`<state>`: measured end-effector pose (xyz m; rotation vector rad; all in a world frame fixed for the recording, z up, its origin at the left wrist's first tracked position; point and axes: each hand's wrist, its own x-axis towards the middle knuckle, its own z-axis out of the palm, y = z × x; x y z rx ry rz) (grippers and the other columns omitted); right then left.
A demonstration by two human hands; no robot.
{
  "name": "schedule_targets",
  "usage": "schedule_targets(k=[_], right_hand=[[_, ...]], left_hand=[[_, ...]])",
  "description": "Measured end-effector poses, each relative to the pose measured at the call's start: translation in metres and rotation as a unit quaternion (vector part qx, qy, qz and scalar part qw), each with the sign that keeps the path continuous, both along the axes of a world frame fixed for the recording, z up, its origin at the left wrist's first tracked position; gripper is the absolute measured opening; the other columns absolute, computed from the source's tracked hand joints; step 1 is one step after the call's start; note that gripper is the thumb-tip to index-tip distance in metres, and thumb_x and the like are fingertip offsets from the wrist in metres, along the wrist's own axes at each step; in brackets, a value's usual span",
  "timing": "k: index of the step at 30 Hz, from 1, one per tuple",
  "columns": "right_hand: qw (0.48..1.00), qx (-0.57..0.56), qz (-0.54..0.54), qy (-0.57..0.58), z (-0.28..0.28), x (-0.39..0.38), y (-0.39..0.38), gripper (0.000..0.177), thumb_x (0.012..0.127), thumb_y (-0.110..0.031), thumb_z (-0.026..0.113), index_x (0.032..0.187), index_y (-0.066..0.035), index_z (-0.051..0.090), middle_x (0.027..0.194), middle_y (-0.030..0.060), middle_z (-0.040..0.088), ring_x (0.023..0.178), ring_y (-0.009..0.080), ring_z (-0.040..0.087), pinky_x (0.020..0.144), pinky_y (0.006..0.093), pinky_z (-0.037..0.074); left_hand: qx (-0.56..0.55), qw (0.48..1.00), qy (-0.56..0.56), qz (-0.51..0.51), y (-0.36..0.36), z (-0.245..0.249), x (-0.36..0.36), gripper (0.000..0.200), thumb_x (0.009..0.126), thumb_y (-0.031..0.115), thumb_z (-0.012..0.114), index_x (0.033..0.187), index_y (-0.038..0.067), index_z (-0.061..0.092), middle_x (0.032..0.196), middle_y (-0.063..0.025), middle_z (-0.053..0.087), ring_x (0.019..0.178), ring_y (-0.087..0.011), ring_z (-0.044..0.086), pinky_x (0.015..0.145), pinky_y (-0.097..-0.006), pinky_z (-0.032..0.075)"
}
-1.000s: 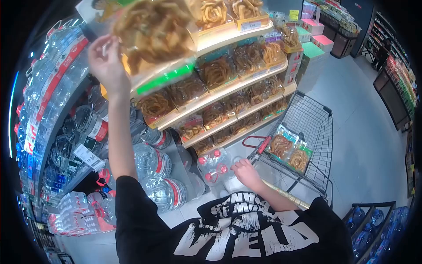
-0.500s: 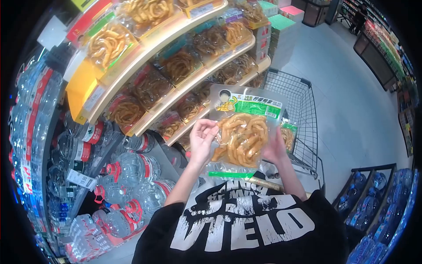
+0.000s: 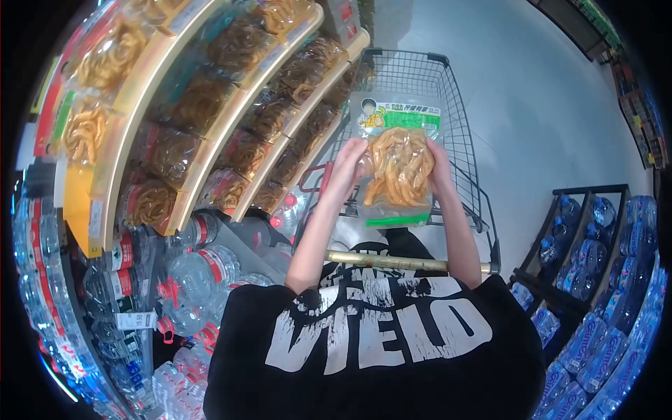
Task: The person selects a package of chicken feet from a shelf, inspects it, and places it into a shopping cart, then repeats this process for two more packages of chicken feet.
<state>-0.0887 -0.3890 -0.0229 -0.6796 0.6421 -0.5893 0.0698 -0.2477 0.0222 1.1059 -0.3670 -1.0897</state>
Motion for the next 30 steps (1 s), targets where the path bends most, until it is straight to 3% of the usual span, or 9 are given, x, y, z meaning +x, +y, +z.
schedule_targets(k=[5,8,10,13,15,18,21,27,30], right_hand=[[0.998,-0.019,-0.033,0.053,-0.011,-0.014,-0.013,0.031,0.091,-0.026,0.054,0.105,0.002,0.058,0.097,0.0073,0.061,0.085,0.0136,0.059,0.077,0.025,0.046],[0.968,-0.184,0.019,0.17,-0.03,-0.016,-0.025,0.036,0.092,-0.032,0.053,0.1,0.001,0.063,0.09,0.0043,0.063,0.083,0.011,0.057,0.077,0.0228,0.043],[0.967,-0.178,-0.005,0.184,-0.059,-0.012,-0.032,0.037,0.092,-0.033,0.051,0.1,0.002,0.063,0.089,0.0047,0.063,0.083,0.0109,0.057,0.076,0.0228,0.043],[0.983,-0.133,0.013,0.126,-0.025,-0.007,-0.032,0.04,0.094,-0.034,0.046,0.099,0.002,0.062,0.091,0.0069,0.063,0.084,0.0113,0.058,0.077,0.0228,0.043],[0.998,0.003,-0.007,0.069,-0.03,-0.005,-0.035,0.04,0.095,-0.033,0.043,0.098,0.002,0.061,0.092,0.0078,0.062,0.082,0.0113,0.058,0.076,0.0236,0.043],[0.992,0.013,-0.028,0.121,-0.044,-0.003,-0.036,0.042,0.094,-0.036,0.041,0.096,0.001,0.061,0.092,0.0068,0.061,0.08,0.0104,0.055,0.075,0.0252,0.043],[0.986,-0.016,-0.019,0.163,-0.048,-0.005,-0.036,0.044,0.094,-0.039,0.042,0.093,0.001,0.061,0.09,0.0058,0.059,0.081,0.0094,0.052,0.076,0.0247,0.042],[0.973,-0.115,-0.013,0.199,-0.059,-0.009,-0.037,0.05,0.094,-0.041,0.041,0.067,-0.002,0.055,0.067,-0.0006,0.056,0.062,0.0099,0.047,0.056,0.0322,0.036],[0.935,-0.249,-0.008,0.252,-0.052,-0.012,-0.036,0.056,0.095,-0.041,0.038,0.058,0.0,0.047,0.053,0.0027,0.048,0.051,0.0136,0.042,0.05,0.0373,0.03]], left_hand=[[0.025,0.993,0.089,-0.068,-0.03,-0.047,-0.008,0.036,0.091,0.03,0.051,0.111,0.0,0.056,0.103,-0.0069,0.062,0.089,-0.0132,0.06,0.077,-0.0274,0.047],[0.04,0.986,0.15,-0.057,-0.027,-0.067,-0.013,0.04,0.093,0.029,0.045,0.117,-0.001,0.053,0.116,-0.0103,0.059,0.108,-0.0186,0.056,0.095,-0.0328,0.04],[0.054,0.984,0.164,-0.042,-0.029,-0.075,-0.012,0.04,0.093,0.029,0.045,0.117,-0.001,0.053,0.116,-0.0098,0.06,0.107,-0.0182,0.056,0.095,-0.0324,0.041],[0.065,0.987,0.149,0.0,-0.034,-0.082,-0.01,0.037,0.092,0.028,0.047,0.114,0.001,0.055,0.11,-0.0083,0.063,0.101,-0.0169,0.059,0.091,-0.0312,0.043],[0.041,0.985,0.167,0.018,-0.039,-0.079,-0.011,0.028,0.089,0.022,0.053,0.104,-0.001,0.058,0.1,-0.0087,0.064,0.091,-0.0151,0.061,0.082,-0.0286,0.047],[0.055,0.983,0.173,0.029,-0.038,-0.088,-0.012,0.023,0.087,0.02,0.055,0.096,0.0,0.06,0.093,-0.0076,0.064,0.084,-0.0141,0.061,0.076,-0.0271,0.047],[0.072,0.983,0.165,0.038,-0.037,-0.094,-0.013,0.024,0.087,0.021,0.055,0.095,-0.001,0.06,0.089,-0.0069,0.064,0.079,-0.0127,0.061,0.072,-0.0263,0.048],[0.076,0.987,0.133,0.046,-0.034,-0.101,-0.015,0.03,0.087,0.023,0.052,0.1,-0.003,0.059,0.093,-0.0096,0.065,0.081,-0.0158,0.062,0.073,-0.0268,0.049],[0.076,0.983,0.161,0.046,-0.038,-0.085,-0.021,0.04,0.089,0.029,0.048,0.109,-0.004,0.055,0.102,-0.0129,0.063,0.089,-0.019,0.062,0.08,-0.0301,0.048]])
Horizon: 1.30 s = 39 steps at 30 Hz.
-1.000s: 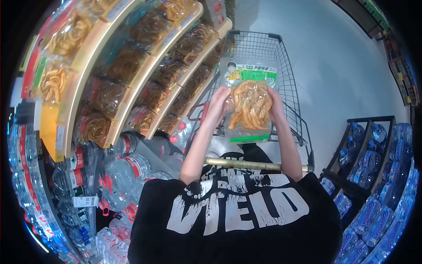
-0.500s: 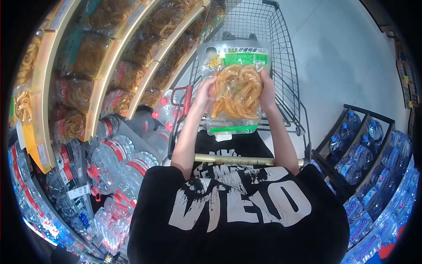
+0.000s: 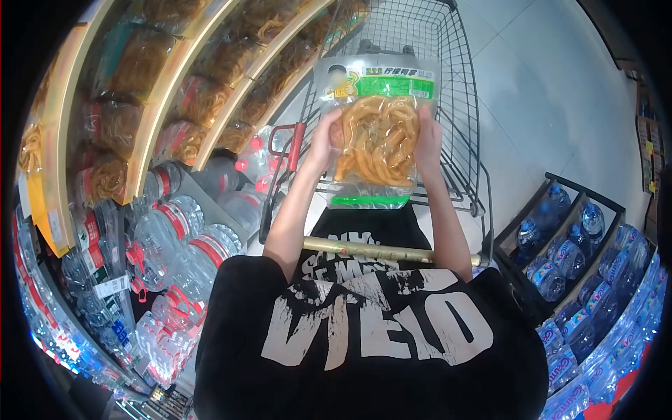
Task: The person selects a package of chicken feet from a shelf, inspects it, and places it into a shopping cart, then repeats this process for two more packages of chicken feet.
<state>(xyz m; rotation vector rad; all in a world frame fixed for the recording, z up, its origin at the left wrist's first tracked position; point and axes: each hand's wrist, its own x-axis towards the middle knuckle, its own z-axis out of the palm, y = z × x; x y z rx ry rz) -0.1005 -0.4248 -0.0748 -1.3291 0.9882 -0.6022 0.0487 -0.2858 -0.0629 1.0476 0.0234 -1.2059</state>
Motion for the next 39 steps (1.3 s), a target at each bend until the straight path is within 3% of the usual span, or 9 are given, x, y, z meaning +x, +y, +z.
schedule_targets(k=[2,3,5,11,15,24,30,37,39], right_hand=[[0.996,-0.086,0.0,0.034,0.004,-0.001,0.002,0.057,0.095,-0.039,0.037,0.059,0.004,0.047,0.048,0.0114,0.044,0.046,0.0193,0.039,0.049,0.0387,0.03],[0.996,-0.088,0.001,0.033,0.008,-0.001,0.002,0.057,0.095,-0.039,0.037,0.059,0.004,0.047,0.048,0.0114,0.044,0.046,0.0193,0.039,0.049,0.0387,0.03],[0.988,-0.132,-0.013,0.079,0.022,0.0,0.006,0.055,0.095,-0.036,0.035,0.064,0.007,0.051,0.05,0.02,0.046,0.046,0.0291,0.045,0.05,0.0415,0.033],[0.938,-0.266,0.025,0.222,0.056,-0.01,0.011,0.05,0.094,-0.031,0.035,0.071,0.004,0.062,0.057,0.0252,0.054,0.054,0.0414,0.054,0.052,0.0478,0.039],[0.908,-0.345,0.018,0.237,0.064,-0.013,0.01,0.048,0.094,-0.029,0.035,0.069,0.003,0.062,0.056,0.0239,0.054,0.053,0.0407,0.054,0.053,0.047,0.042],[0.926,-0.307,0.01,0.218,0.069,-0.012,0.022,0.052,0.095,-0.03,0.034,0.065,0.005,0.06,0.056,0.0233,0.054,0.052,0.0395,0.054,0.052,0.0451,0.041],[0.918,-0.333,0.0,0.215,0.07,-0.005,0.024,0.053,0.096,-0.03,0.035,0.067,0.007,0.06,0.056,0.0235,0.054,0.05,0.0387,0.053,0.051,0.0441,0.04],[0.913,-0.355,0.003,0.2,0.063,-0.003,0.025,0.052,0.096,-0.03,0.035,0.069,0.008,0.06,0.058,0.0254,0.054,0.053,0.0397,0.053,0.051,0.0452,0.04],[0.914,-0.354,0.006,0.199,0.061,-0.005,0.025,0.052,0.096,-0.03,0.035,0.069,0.008,0.06,0.057,0.0249,0.054,0.052,0.038,0.053,0.051,0.0445,0.039]], left_hand=[[-0.031,0.999,0.022,0.005,-0.001,0.012,-0.004,0.05,0.089,0.036,0.044,0.118,-0.004,0.049,0.111,-0.0149,0.059,0.099,-0.0212,0.059,0.088,-0.0336,0.045],[-0.033,0.999,0.021,0.006,-0.003,0.016,-0.006,0.05,0.089,0.036,0.044,0.118,-0.004,0.049,0.111,-0.0149,0.059,0.099,-0.0212,0.059,0.088,-0.0336,0.045],[-0.051,0.999,-0.008,0.001,-0.003,0.022,-0.011,0.056,0.089,0.041,0.043,0.123,-0.003,0.045,0.117,-0.0161,0.056,0.106,-0.023,0.056,0.093,-0.036,0.042],[-0.038,0.999,-0.019,0.005,0.002,0.022,-0.018,0.057,0.09,0.043,0.039,0.124,-0.002,0.045,0.119,-0.0156,0.055,0.106,-0.0245,0.056,0.094,-0.0369,0.042],[-0.102,0.995,-0.008,-0.004,0.004,0.028,-0.022,0.054,0.091,0.041,0.04,0.122,-0.002,0.047,0.115,-0.0153,0.058,0.104,-0.0241,0.057,0.093,-0.0368,0.043],[-0.117,0.993,0.007,-0.023,0.007,0.002,-0.008,0.041,0.091,0.033,0.045,0.111,-0.002,0.053,0.103,-0.013,0.061,0.092,-0.018,0.06,0.079,-0.0303,0.048],[-0.066,0.995,-0.054,0.048,-0.001,-0.059,0.001,0.039,0.088,0.037,0.049,0.104,0.002,0.055,0.091,-0.0049,0.056,0.079,-0.0112,0.053,0.072,-0.0252,0.042],[-0.097,0.994,-0.046,0.034,0.004,-0.036,-0.001,0.039,0.087,0.038,0.05,0.1,0.002,0.057,0.088,-0.0042,0.057,0.076,-0.0093,0.053,0.067,-0.0246,0.043],[-0.109,0.993,-0.031,0.033,0.012,0.001,-0.008,0.04,0.088,0.039,0.05,0.1,0.001,0.057,0.088,-0.005,0.059,0.077,-0.0103,0.055,0.068,-0.0251,0.043]])
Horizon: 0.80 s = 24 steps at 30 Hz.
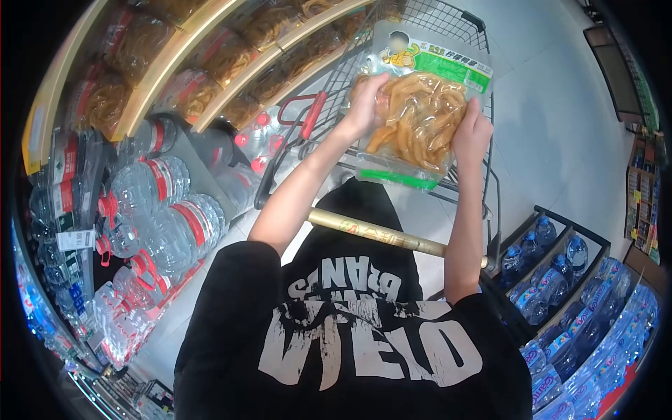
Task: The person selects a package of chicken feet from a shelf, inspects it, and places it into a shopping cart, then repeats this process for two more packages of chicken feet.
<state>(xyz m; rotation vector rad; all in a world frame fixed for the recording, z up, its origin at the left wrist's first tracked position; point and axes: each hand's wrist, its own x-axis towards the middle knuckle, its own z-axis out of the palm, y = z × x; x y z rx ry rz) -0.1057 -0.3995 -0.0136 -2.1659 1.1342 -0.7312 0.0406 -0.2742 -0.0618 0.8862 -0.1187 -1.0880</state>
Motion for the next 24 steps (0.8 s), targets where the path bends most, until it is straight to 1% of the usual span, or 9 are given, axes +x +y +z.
schedule_targets(k=[4,6,9,12,14,16,17,22,24], right_hand=[[0.997,0.043,0.013,-0.062,-0.001,0.0,0.0,0.054,0.096,-0.033,0.036,0.068,0.008,0.056,0.053,0.0215,0.05,0.048,0.0291,0.049,0.05,0.0413,0.038],[0.991,0.087,0.028,-0.093,-0.004,0.001,-0.001,0.054,0.097,-0.035,0.036,0.07,0.007,0.057,0.053,0.0133,0.051,0.047,0.0209,0.046,0.049,0.0377,0.037],[0.924,0.303,0.053,-0.228,0.0,-0.002,0.0,0.049,0.095,-0.041,0.04,0.076,0.0,0.06,0.057,-0.0009,0.053,0.045,0.0082,0.043,0.042,0.0248,0.032],[0.875,0.362,0.075,-0.312,-0.011,-0.001,-0.004,0.049,0.094,-0.043,0.041,0.075,-0.002,0.059,0.056,-0.0012,0.051,0.044,0.0058,0.042,0.039,0.0215,0.03],[0.872,0.372,0.064,-0.313,-0.013,-0.001,-0.005,0.046,0.093,-0.042,0.043,0.079,-0.001,0.059,0.062,0.0004,0.055,0.049,0.0072,0.048,0.043,0.0216,0.037],[0.818,0.44,0.025,-0.37,-0.016,0.003,-0.003,0.043,0.093,-0.042,0.045,0.083,-0.002,0.059,0.069,0.0023,0.057,0.057,0.0082,0.053,0.051,0.0216,0.043],[0.785,0.485,0.088,-0.376,-0.02,-0.005,-0.009,0.042,0.094,-0.035,0.044,0.104,0.003,0.055,0.098,0.0124,0.062,0.087,0.0183,0.062,0.077,0.0313,0.05],[0.826,0.458,0.061,-0.323,-0.015,-0.004,-0.007,0.042,0.094,-0.036,0.043,0.104,0.003,0.055,0.098,0.0114,0.062,0.087,0.0163,0.062,0.077,0.03,0.05],[0.834,0.421,0.043,-0.354,-0.006,0.003,-0.001,0.042,0.094,-0.04,0.042,0.087,-0.002,0.06,0.062,-0.0002,0.056,0.039,0.0035,0.042,0.033,0.0184,0.029]], left_hand=[[-0.028,0.998,-0.064,0.004,-0.003,-0.019,0.008,0.043,0.088,0.039,0.048,0.102,-0.001,0.058,0.093,-0.0083,0.063,0.08,-0.0147,0.059,0.072,-0.0275,0.046],[-0.028,0.996,-0.089,-0.007,0.0,-0.016,0.015,0.045,0.088,0.04,0.048,0.106,-0.001,0.057,0.097,-0.0096,0.063,0.085,-0.0173,0.06,0.077,-0.0294,0.047],[0.007,0.995,0.002,-0.096,0.013,0.024,0.009,0.056,0.088,0.045,0.044,0.118,-0.001,0.051,0.111,-0.0146,0.06,0.098,-0.0223,0.059,0.09,-0.0353,0.043],[0.018,0.996,0.015,-0.088,0.019,0.06,0.0,0.055,0.087,0.044,0.044,0.118,-0.001,0.051,0.113,-0.0141,0.06,0.101,-0.0224,0.058,0.092,-0.0363,0.042],[-0.026,0.993,0.012,-0.115,0.016,0.046,0.006,0.055,0.087,0.043,0.044,0.12,-0.001,0.05,0.115,-0.0137,0.059,0.104,-0.0226,0.056,0.093,-0.0364,0.041],[-0.03,0.994,-0.006,-0.105,0.017,0.047,0.004,0.056,0.087,0.042,0.045,0.122,-0.001,0.048,0.117,-0.0141,0.057,0.105,-0.0227,0.055,0.093,-0.0372,0.041],[-0.033,0.993,-0.003,-0.109,0.017,0.047,0.004,0.056,0.087,0.042,0.045,0.122,-0.001,0.048,0.117,-0.0141,0.057,0.105,-0.0227,0.055,0.093,-0.0372,0.041],[-0.035,0.998,-0.013,-0.054,0.014,0.048,0.002,0.053,0.087,0.042,0.046,0.119,-0.001,0.048,0.115,-0.0137,0.057,0.104,-0.022,0.055,0.092,-0.0365,0.04],[0.012,0.998,-0.05,-0.021,0.013,0.04,0.005,0.05,0.087,0.041,0.047,0.116,0.0,0.049,0.106,-0.0103,0.059,0.093,-0.0191,0.057,0.081,-0.0325,0.043]])
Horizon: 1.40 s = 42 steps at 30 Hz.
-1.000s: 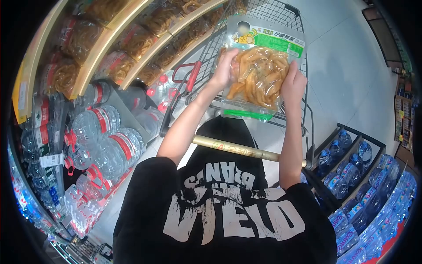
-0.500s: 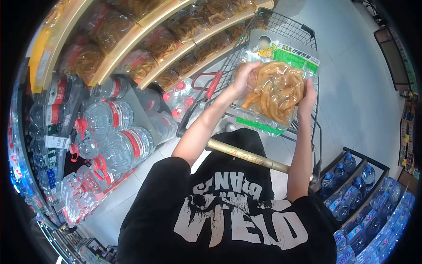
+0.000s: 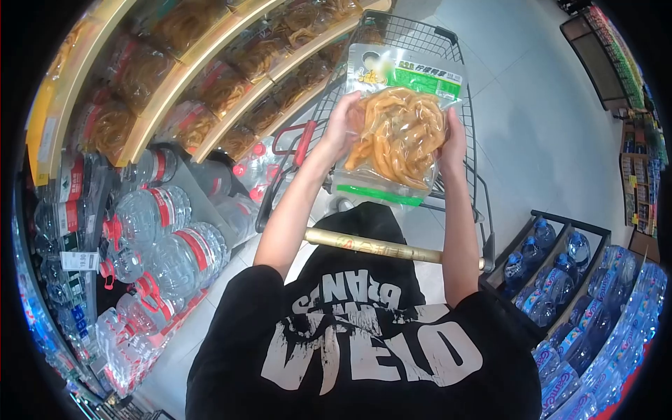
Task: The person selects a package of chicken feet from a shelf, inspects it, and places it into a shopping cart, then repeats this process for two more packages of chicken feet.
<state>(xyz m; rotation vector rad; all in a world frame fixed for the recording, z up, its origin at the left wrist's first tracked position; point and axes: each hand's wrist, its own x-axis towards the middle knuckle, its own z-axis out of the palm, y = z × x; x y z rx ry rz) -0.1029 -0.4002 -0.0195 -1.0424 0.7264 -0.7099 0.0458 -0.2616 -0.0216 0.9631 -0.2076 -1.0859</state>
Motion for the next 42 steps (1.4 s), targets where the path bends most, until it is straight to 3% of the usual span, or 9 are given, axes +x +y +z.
schedule_targets(k=[1,6,17,23,25,27,31,33,42], right_hand=[[1.0,-0.003,0.009,0.003,-0.001,-0.002,-0.003,0.042,0.094,-0.041,0.042,0.086,-0.003,0.06,0.059,-0.0008,0.054,0.036,0.0039,0.04,0.032,0.0193,0.027],[0.996,-0.041,-0.004,0.074,0.017,-0.01,-0.006,0.045,0.094,-0.042,0.04,0.082,-0.003,0.06,0.055,-0.0015,0.05,0.035,0.0044,0.039,0.031,0.0198,0.026],[0.987,-0.061,0.021,0.146,0.016,-0.004,0.003,0.05,0.095,-0.044,0.037,0.087,-0.001,0.062,0.059,-0.0009,0.052,0.039,0.0053,0.04,0.032,0.0202,0.025],[0.984,-0.085,0.104,0.116,0.017,-0.004,0.0,0.06,0.095,-0.051,0.029,0.084,0.0,0.058,0.061,0.0052,0.057,0.042,0.0109,0.047,0.04,0.0241,0.038],[0.984,0.04,0.174,0.002,0.027,-0.007,0.004,0.076,0.091,-0.063,0.017,0.085,0.001,0.056,0.063,0.0096,0.059,0.048,0.0157,0.053,0.047,0.0254,0.042],[0.976,0.031,0.208,-0.045,0.026,-0.011,-0.005,0.081,0.089,-0.067,0.012,0.085,0.002,0.055,0.063,0.011,0.059,0.05,0.017,0.055,0.048,0.0251,0.042],[0.981,0.055,0.133,-0.134,0.028,-0.01,-0.01,0.077,0.09,-0.066,0.013,0.086,0.0,0.054,0.056,0.0079,0.05,0.05,0.0168,0.046,0.048,0.0246,0.034],[0.974,0.081,0.103,-0.188,0.024,-0.012,-0.013,0.074,0.091,-0.064,0.015,0.085,-0.001,0.053,0.053,0.0053,0.045,0.047,0.0157,0.04,0.047,0.0246,0.03],[0.978,0.065,0.112,-0.165,0.029,-0.007,-0.003,0.062,0.093,-0.06,0.021,0.075,-0.007,0.049,0.052,-0.0028,0.027,0.048,0.0104,0.024,0.052,0.0245,0.022]], left_hand=[[0.016,0.998,0.014,0.055,-0.004,0.014,-0.008,0.045,0.086,0.042,0.047,0.108,0.003,0.051,0.095,-0.0064,0.06,0.081,-0.0147,0.056,0.069,-0.0276,0.042],[0.055,0.997,-0.044,-0.042,0.0,-0.013,0.013,0.043,0.085,0.047,0.047,0.104,0.008,0.05,0.087,-0.0067,0.059,0.075,-0.0137,0.055,0.071,-0.028,0.042],[0.193,0.978,-0.074,-0.028,-0.002,-0.01,0.003,0.059,0.084,0.056,0.044,0.116,0.007,0.046,0.111,-0.0152,0.05,0.087,-0.0199,0.053,0.076,-0.0297,0.041],[0.188,0.973,-0.128,0.037,-0.013,-0.046,0.002,0.056,0.088,0.048,0.044,0.113,-0.002,0.048,0.103,-0.0103,0.055,0.088,-0.0203,0.053,0.079,-0.0325,0.042],[0.175,0.977,-0.119,0.037,-0.013,-0.04,0.0,0.053,0.089,0.046,0.044,0.111,-0.002,0.049,0.101,-0.0093,0.056,0.088,-0.0193,0.054,0.079,-0.0316,0.042],[0.112,0.982,0.125,-0.086,-0.011,-0.026,-0.007,0.047,0.09,0.043,0.045,0.111,0.001,0.048,0.095,-0.0067,0.054,0.082,-0.0144,0.052,0.072,-0.0276,0.042],[-0.152,0.959,0.174,-0.163,0.014,-0.024,-0.028,0.05,0.088,0.044,0.048,0.113,0.001,0.043,0.082,-0.0029,0.047,0.074,-0.0098,0.05,0.062,-0.0248,0.04],[-0.315,0.776,0.427,-0.341,0.01,-0.011,-0.027,0.07,0.087,0.049,0.049,0.123,-0.008,0.034,0.08,-0.0014,0.037,0.06,-0.0089,0.043,0.057,-0.0252,0.036],[-0.29,0.797,0.431,-0.307,0.021,0.019,-0.027,0.066,0.084,0.05,0.052,0.11,-0.008,0.033,0.074,-0.0023,0.037,0.057,-0.0106,0.047,0.055,-0.0218,0.037]])
